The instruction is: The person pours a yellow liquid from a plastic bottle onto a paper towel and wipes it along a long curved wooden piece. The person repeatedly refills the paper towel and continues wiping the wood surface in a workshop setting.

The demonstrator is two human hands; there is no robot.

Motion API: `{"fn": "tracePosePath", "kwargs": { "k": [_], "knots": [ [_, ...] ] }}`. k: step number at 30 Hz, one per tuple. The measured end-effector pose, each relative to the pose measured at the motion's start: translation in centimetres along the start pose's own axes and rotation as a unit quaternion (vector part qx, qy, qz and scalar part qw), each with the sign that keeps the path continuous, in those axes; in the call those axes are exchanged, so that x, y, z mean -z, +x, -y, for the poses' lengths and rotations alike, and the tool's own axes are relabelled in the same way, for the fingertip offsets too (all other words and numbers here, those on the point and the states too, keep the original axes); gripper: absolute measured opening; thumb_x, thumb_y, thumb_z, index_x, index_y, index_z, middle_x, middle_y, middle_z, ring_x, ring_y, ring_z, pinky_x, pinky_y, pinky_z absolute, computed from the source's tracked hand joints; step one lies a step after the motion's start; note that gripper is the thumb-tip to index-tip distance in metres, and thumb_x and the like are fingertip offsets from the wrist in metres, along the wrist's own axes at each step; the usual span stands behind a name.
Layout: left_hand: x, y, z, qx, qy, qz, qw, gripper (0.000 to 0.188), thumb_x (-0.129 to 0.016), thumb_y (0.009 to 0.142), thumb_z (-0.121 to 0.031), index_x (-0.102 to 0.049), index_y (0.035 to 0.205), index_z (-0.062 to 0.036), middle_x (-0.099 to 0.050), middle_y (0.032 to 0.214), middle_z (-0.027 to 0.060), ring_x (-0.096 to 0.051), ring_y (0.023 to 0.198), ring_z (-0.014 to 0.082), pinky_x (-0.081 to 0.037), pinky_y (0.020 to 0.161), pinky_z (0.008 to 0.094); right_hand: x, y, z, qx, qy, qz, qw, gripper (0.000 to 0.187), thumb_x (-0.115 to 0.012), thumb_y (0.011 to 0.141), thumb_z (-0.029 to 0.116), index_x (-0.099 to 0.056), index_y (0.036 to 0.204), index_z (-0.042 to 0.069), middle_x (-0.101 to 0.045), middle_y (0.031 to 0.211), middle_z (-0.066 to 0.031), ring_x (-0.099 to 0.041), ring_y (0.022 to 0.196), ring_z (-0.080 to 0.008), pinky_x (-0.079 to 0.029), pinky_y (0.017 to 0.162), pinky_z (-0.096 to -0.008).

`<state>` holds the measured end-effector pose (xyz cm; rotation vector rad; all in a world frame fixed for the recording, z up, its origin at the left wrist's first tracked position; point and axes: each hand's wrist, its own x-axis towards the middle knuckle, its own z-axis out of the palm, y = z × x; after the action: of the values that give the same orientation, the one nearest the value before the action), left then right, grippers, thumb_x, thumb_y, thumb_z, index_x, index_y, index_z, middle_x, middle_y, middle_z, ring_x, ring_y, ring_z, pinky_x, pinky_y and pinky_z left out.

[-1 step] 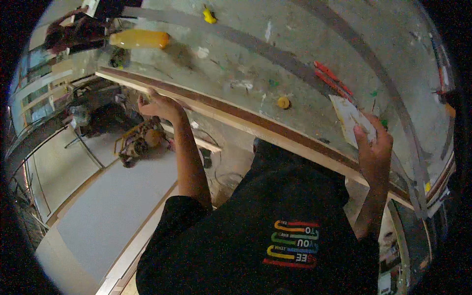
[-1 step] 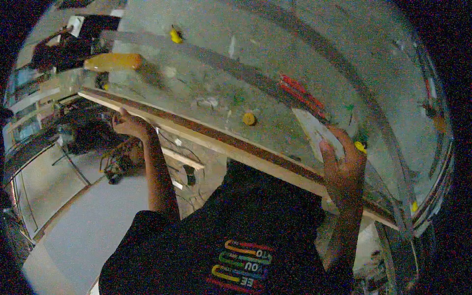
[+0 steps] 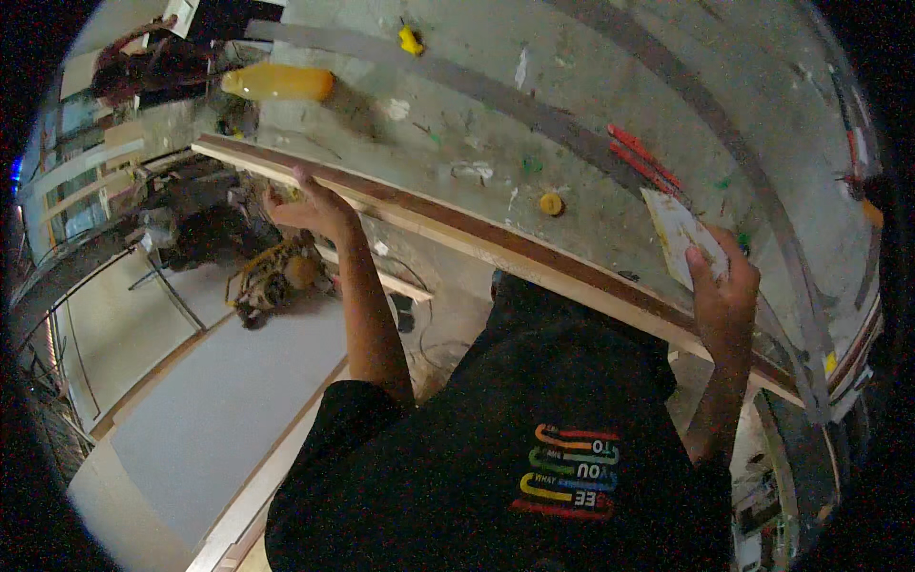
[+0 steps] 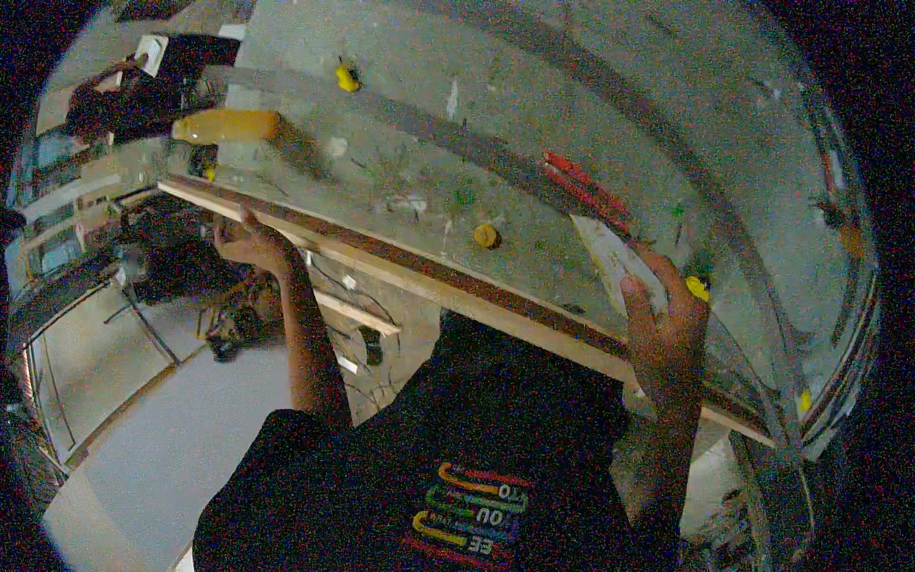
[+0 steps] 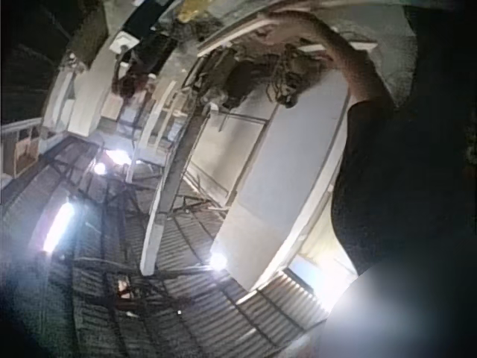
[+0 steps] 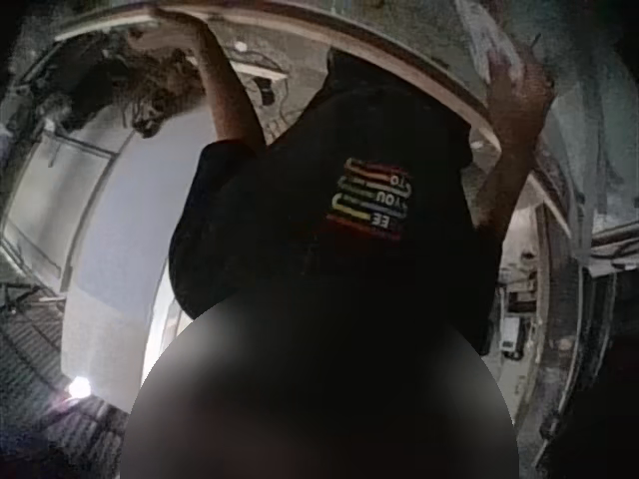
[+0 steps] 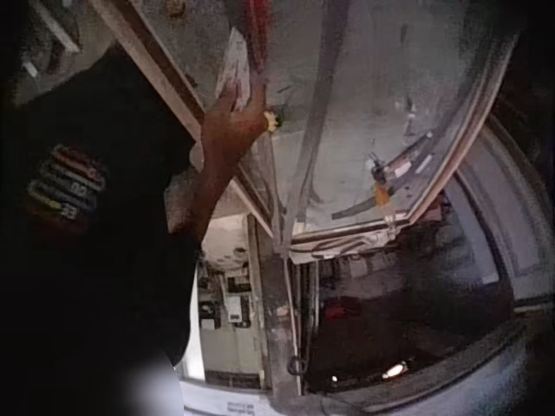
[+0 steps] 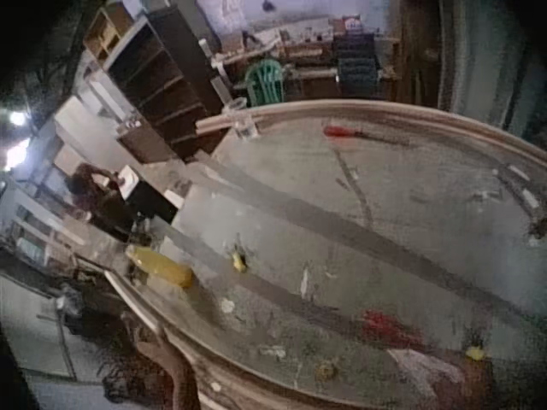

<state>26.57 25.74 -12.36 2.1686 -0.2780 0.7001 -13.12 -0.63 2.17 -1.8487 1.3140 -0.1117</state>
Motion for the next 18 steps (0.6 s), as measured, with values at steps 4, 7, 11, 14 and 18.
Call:
{"fn": "tracePosePath", "kwargs": {
  "k": [4, 7, 11, 14, 18],
  "knots": [
    [-2.4, 6.7, -0.9, -0.204, 0.022, 0.04, 0.978, 0.089, -0.083, 0.074, -0.023, -0.024, 0.138, -0.0005, -0.04, 0.127, 0.0168, -0.041, 0.116, 0.0285, -0.036, 0.104, 0.0443, -0.5, -2.2, -1.2, -0.073, 0.054, -0.023, 0.996, 0.036, -0.065, 0.09, 0.023, -0.06, 0.116, -0.002, -0.066, 0.106, -0.0128, -0.061, 0.096, -0.02, -0.047, 0.088, -0.034],
    [-6.2, 11.4, 1.0, -0.217, 0.058, 0.076, 0.971, 0.085, -0.083, 0.074, -0.023, -0.028, 0.135, -0.0006, -0.043, 0.124, 0.0163, -0.044, 0.113, 0.0278, -0.039, 0.102, 0.0432, -2.0, -3.4, -1.4, -0.001, 0.147, -0.058, 0.987, 0.036, -0.064, 0.091, 0.025, -0.061, 0.116, -0.001, -0.066, 0.109, -0.0127, -0.059, 0.101, -0.019, -0.046, 0.092, -0.0351],
    [-10.3, 15.1, 2.0, -0.165, 0.157, 0.141, 0.963, 0.079, -0.083, 0.074, -0.024, -0.034, 0.131, -0.0006, -0.047, 0.12, 0.0155, -0.048, 0.11, 0.027, -0.042, 0.098, 0.0417, -4.5, -5.2, 0.1, 0.051, 0.21, -0.095, 0.972, 0.031, -0.058, 0.093, 0.025, -0.059, 0.111, 0.0, -0.066, 0.099, -0.0188, -0.065, 0.092, -0.0283, -0.049, 0.081, -0.0378],
    [-11.1, 15.9, 1.6, -0.145, 0.2, 0.139, 0.959, 0.075, -0.084, 0.073, -0.024, -0.038, 0.128, -0.0006, -0.051, 0.117, 0.015, -0.051, 0.107, 0.0263, -0.044, 0.095, 0.0407, -5.7, -6.4, 0.6, 0.028, 0.183, -0.148, 0.971, 0.032, -0.059, 0.091, 0.025, -0.06, 0.11, -0.002, -0.067, 0.093, -0.0195, -0.068, 0.084, -0.0283, -0.051, 0.074, -0.0378],
    [-10.9, 14.6, -0.7, -0.142, 0.197, 0.076, 0.967, 0.069, -0.084, 0.073, -0.025, -0.044, 0.124, -0.0006, -0.055, 0.113, 0.0143, -0.055, 0.103, 0.0254, -0.047, 0.092, 0.0392, -5.4, -6.8, -1.0, 0.043, 0.235, -0.145, 0.96, 0.03, -0.059, 0.091, 0.021, -0.06, 0.109, -0.002, -0.067, 0.093, -0.0206, -0.068, 0.085, -0.0301, -0.051, 0.073, -0.0372]
  ]
}}
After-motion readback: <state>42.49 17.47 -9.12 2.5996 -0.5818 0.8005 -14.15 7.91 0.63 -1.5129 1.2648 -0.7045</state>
